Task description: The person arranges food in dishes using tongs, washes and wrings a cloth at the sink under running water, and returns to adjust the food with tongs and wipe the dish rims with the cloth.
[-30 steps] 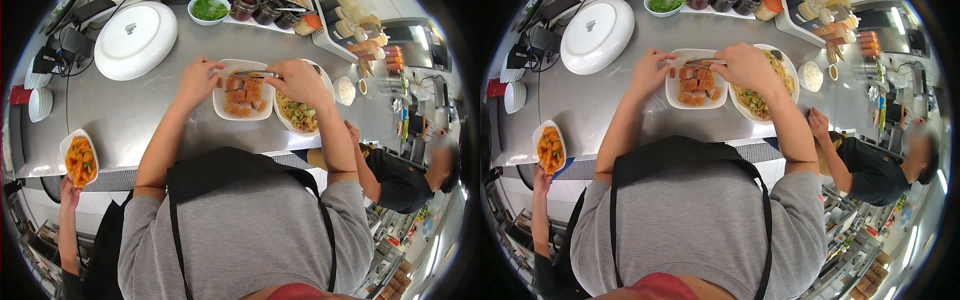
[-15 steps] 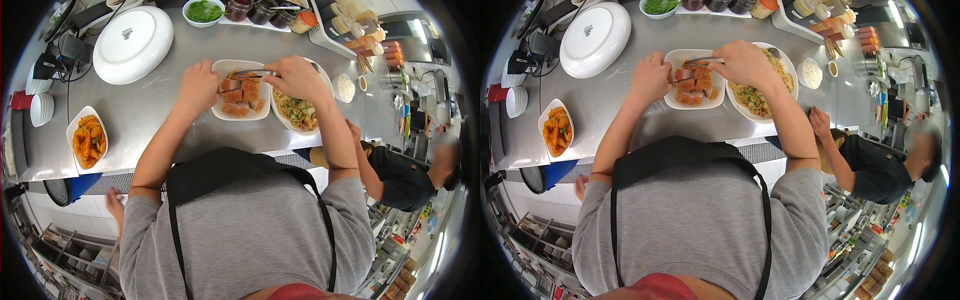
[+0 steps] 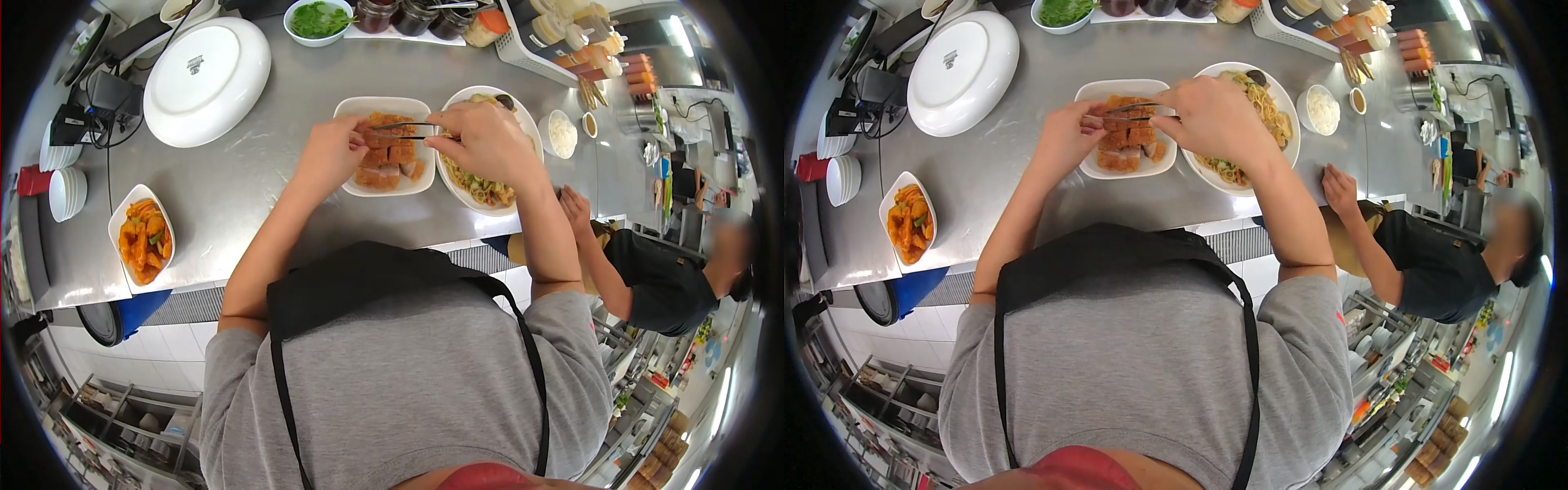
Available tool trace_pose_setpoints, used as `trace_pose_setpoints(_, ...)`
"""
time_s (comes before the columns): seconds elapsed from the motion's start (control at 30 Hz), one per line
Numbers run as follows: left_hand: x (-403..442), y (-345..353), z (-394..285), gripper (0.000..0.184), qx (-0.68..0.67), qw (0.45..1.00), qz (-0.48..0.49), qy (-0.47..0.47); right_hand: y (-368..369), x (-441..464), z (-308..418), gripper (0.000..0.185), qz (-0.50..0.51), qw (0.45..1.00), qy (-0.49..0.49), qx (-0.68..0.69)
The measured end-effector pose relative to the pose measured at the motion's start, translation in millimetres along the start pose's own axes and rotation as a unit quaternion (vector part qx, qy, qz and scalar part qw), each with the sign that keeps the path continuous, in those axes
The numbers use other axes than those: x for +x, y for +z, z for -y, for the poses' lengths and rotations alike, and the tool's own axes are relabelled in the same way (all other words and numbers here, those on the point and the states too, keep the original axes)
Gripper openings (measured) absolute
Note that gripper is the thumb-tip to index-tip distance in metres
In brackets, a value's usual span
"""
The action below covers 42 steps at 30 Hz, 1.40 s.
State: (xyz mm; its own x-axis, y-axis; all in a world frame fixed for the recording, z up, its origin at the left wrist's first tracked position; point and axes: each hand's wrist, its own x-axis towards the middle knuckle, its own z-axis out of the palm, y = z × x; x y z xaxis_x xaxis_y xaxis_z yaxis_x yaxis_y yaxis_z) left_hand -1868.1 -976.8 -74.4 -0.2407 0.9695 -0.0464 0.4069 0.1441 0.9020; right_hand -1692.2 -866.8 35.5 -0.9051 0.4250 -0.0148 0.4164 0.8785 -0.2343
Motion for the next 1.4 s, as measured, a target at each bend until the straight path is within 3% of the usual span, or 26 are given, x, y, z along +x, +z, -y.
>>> trace_pose_setpoints(0.2,-3.5,7.8,8.4,0.027,-0.012,0.999,-0.043,0.014,14.0,-0.8,-0.5,0.030,0.045,0.999,0.002,-0.020)
trace_pose_setpoints(0.3,-0.5,6.9,11.3,0.025,-0.022,0.999,-0.044,0.008,10.3,-1.7,0.0,0.024,-0.002,1.000,0.001,-0.024)
trace_pose_setpoints(0.53,1.5,9.8,12.2,0.023,-0.011,0.998,-0.055,0.030,11.4,19.5,0.1,0.025,-0.006,0.999,0.019,-0.030)
trace_pose_setpoints(0.63,-1.8,6.8,7.5,0.024,-0.004,0.998,-0.055,-0.031,14.6,16.1,-7.2,0.026,0.017,0.998,0.026,-0.062)
trace_pose_setpoints(0.8,0.3,10.2,9.9,0.024,0.003,0.998,-0.063,0.024,3.1,11.2,-1.0,0.029,0.074,0.991,0.077,-0.081)
trace_pose_setpoints(0.93,4.2,8.0,15.4,0.025,0.011,0.998,-0.046,0.029,8.6,4.6,0.8,0.030,0.058,0.995,0.035,-0.068)
trace_pose_setpoints(1.13,-11.6,-13.5,3.8,0.026,0.137,0.990,-0.016,0.040,15.5,2.7,-1.1,0.031,0.082,0.991,0.075,-0.067)
trace_pose_setpoints(1.23,-15.4,-13.1,3.7,0.023,0.127,0.990,-0.060,0.033,17.5,2.5,-4.1,0.027,0.059,0.995,0.058,-0.064)
trace_pose_setpoints(1.33,3.3,-8.9,14.6,0.019,0.218,0.957,-0.143,0.128,23.3,1.4,-6.9,0.022,0.003,0.998,0.023,-0.053)
trace_pose_setpoints(1.4,7.5,-10.1,15.6,0.017,0.308,0.932,-0.118,0.148,24.1,2.6,-8.2,0.022,-0.008,0.999,0.017,-0.049)
